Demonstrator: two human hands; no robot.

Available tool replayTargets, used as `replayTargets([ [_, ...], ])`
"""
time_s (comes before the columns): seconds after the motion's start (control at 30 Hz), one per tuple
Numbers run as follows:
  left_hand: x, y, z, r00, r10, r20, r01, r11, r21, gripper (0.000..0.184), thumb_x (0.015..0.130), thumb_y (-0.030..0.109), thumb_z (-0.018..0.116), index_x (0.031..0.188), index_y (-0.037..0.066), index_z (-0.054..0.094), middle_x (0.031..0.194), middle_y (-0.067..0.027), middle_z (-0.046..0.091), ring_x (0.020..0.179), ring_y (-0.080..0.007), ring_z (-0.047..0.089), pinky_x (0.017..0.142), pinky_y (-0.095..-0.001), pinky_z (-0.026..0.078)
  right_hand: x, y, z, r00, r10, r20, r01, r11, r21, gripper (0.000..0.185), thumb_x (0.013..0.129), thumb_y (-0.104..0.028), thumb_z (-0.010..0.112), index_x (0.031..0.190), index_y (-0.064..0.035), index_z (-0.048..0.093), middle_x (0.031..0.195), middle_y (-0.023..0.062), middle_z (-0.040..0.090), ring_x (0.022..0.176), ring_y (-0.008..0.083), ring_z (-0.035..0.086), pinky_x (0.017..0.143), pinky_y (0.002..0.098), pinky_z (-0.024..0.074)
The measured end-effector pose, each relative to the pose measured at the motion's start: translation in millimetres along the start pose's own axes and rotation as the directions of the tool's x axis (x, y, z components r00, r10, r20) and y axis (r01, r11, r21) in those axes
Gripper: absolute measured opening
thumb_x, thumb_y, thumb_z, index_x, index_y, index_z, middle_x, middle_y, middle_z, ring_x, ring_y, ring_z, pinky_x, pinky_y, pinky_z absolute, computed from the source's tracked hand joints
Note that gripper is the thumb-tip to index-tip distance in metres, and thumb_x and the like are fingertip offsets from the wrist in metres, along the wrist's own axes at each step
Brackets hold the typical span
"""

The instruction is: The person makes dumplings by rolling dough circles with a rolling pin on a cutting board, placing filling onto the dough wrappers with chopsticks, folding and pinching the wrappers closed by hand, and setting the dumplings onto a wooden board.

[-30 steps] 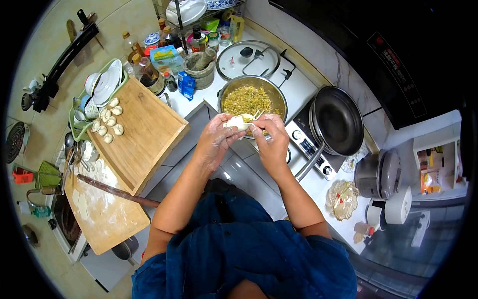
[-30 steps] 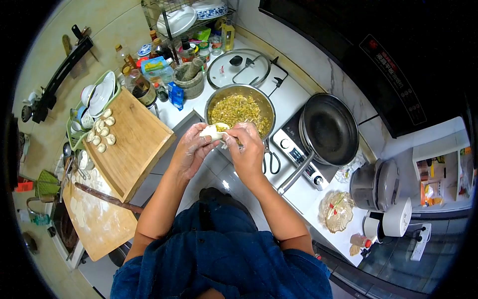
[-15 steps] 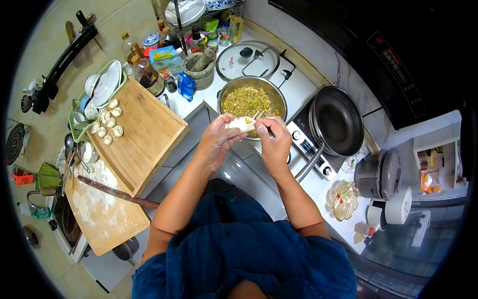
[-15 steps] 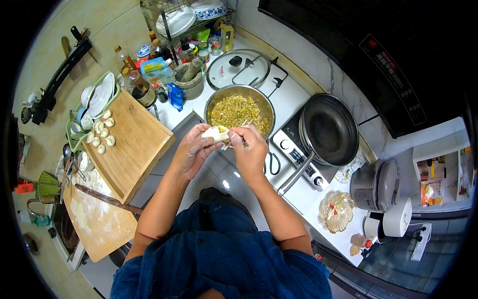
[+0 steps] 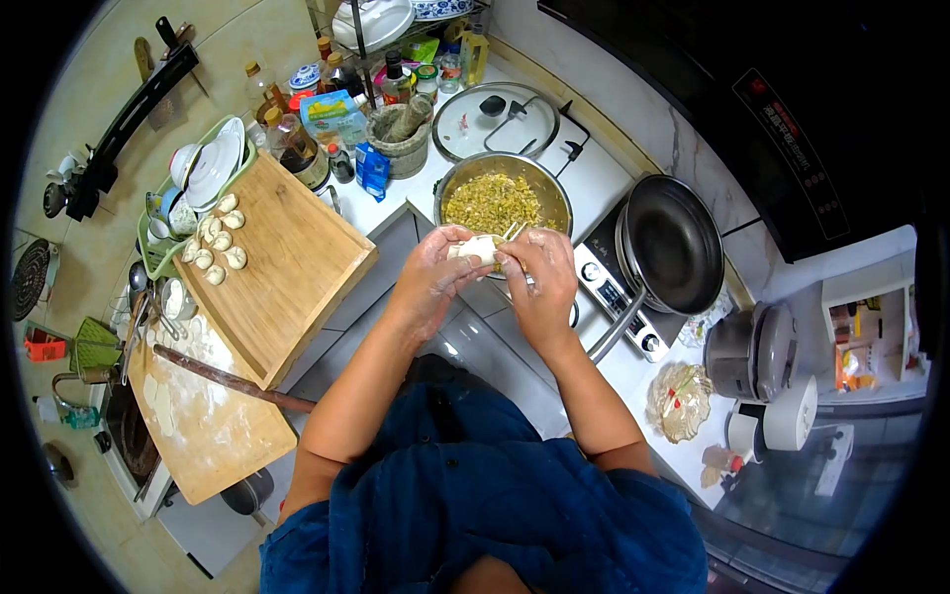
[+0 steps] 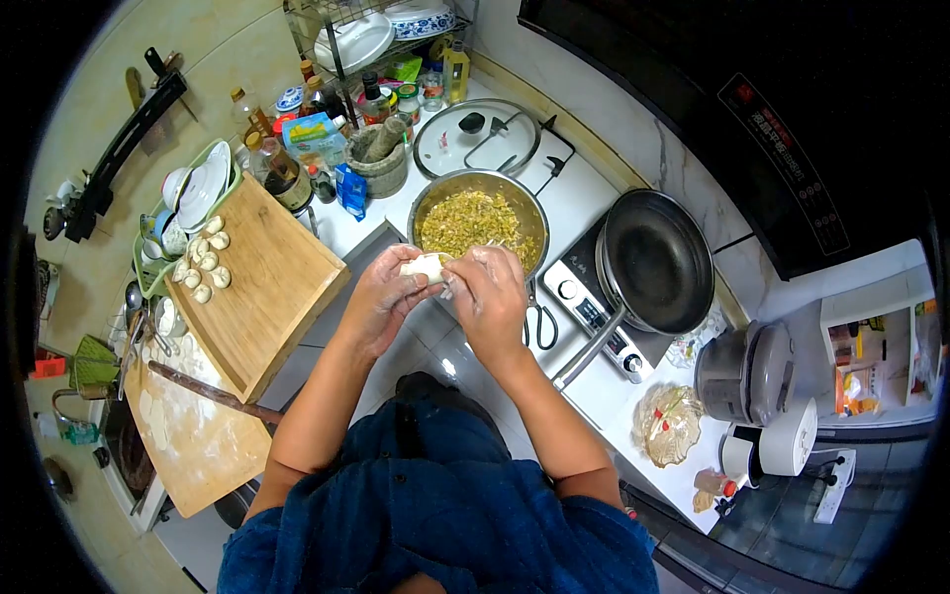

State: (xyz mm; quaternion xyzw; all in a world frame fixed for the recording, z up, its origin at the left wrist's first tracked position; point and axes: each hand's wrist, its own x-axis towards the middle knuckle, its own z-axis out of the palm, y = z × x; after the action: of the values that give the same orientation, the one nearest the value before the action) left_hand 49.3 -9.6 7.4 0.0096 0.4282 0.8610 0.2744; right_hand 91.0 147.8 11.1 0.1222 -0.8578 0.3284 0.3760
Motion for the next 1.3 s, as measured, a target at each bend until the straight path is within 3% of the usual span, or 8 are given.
replayTargets([
  [0.13,-2,1,1,1.0,0.007,0.006,-0.007,0.999,0.035,0.03,0.081,0.0,0.062,0.107,0.004,0.049,0.109,-0.0117,0.058,0.099,-0.0189,0.061,0.09,-0.0307,0.053,-3,1,3,0.992,0.124,-0.011,-0.123,0.991,0.048,0.018,0.077,-0.004,0.068,0.095,-0.0039,0.067,0.089,0.0136,0.059,0.088,0.0305,0.057,0.078,0.0378,0.0463],
  [0.23,-4,0,2,1.0,0.028,0.015,-0.028,0.999,0.032,0.03,0.081,0.0,0.063,0.107,0.004,0.049,0.109,-0.0118,0.059,0.1,-0.0189,0.061,0.09,-0.0305,0.053,5,-18,1,0.924,0.381,-0.033,-0.363,0.9,0.242,0.016,0.079,-0.005,0.067,0.095,-0.0018,0.066,0.091,0.0143,0.059,0.087,0.0309,0.058,0.076,0.0372,0.0469],
  [0.43,-5,0,1,1.0,-0.003,0.011,0.002,0.999,0.032,0.029,0.081,0.001,0.065,0.106,0.005,0.052,0.112,-0.0115,0.06,0.097,-0.0168,0.06,0.086,-0.0288,0.051,-9,-1,4,0.967,0.252,0.027,-0.253,0.956,0.146,0.015,0.08,-0.005,0.067,0.093,0.0016,0.066,0.087,0.0146,0.061,0.079,0.0316,0.06,0.07,0.0374,0.0481],
  [0.53,-5,0,4,1.0,-0.002,0.013,0.002,1.0,0.03,0.028,0.081,0.001,0.065,0.106,0.005,0.052,0.111,-0.0111,0.06,0.098,-0.0165,0.06,0.086,-0.029,0.051,-9,3,4,0.998,0.048,-0.044,-0.047,0.999,0.022,0.012,0.083,-0.004,0.066,0.091,0.0044,0.065,0.087,0.014,0.06,0.075,0.0241,0.06,0.069,0.0322,0.048],
  [0.73,-3,-1,1,0.998,0.045,0.042,-0.05,0.993,0.111,0.03,0.08,0.0,0.065,0.105,0.007,0.051,0.112,-0.0115,0.06,0.099,-0.0177,0.061,0.09,-0.0307,0.051,-2,-8,-1,0.979,0.204,-0.029,-0.199,0.973,0.117,0.022,0.077,-0.002,0.069,0.098,0.0011,0.067,0.082,0.0144,0.061,0.077,0.0277,0.06,0.068,0.0361,0.0477],
  [0.93,-2,1,5,0.99,0.125,0.067,-0.138,0.965,0.222,0.032,0.079,-0.002,0.065,0.106,0.007,0.05,0.113,-0.0111,0.059,0.104,-0.0177,0.058,0.092,-0.0319,0.047,-3,0,2,0.992,0.121,-0.022,-0.114,0.973,0.199,0.018,0.078,-0.002,0.069,0.096,0.0013,0.069,0.08,0.0121,0.059,0.073,0.0247,0.058,0.068,0.0323,0.0474],
  [1.13,0,-2,4,0.946,0.274,0.175,-0.313,0.911,0.269,0.033,0.08,-0.007,0.062,0.108,0.004,0.05,0.117,-0.0137,0.056,0.108,-0.0191,0.055,0.096,-0.0329,0.045,4,-13,-4,0.899,0.431,0.085,-0.431,0.828,0.358,0.015,0.084,-0.006,0.065,0.096,0.0026,0.069,0.08,0.0103,0.06,0.073,0.0198,0.058,0.068,0.0309,0.0469],
  [1.3,1,-1,-6,0.894,0.321,0.313,-0.426,0.827,0.367,0.028,0.082,-0.009,0.061,0.105,0.003,0.052,0.12,-0.0156,0.054,0.112,-0.0196,0.053,0.097,-0.0323,0.044,9,-7,-8,0.924,0.332,0.188,-0.378,0.862,0.337,0.015,0.085,-0.006,0.064,0.097,0.0022,0.069,0.079,0.0104,0.06,0.072,0.0185,0.058,0.066,0.0285,0.0463],
])
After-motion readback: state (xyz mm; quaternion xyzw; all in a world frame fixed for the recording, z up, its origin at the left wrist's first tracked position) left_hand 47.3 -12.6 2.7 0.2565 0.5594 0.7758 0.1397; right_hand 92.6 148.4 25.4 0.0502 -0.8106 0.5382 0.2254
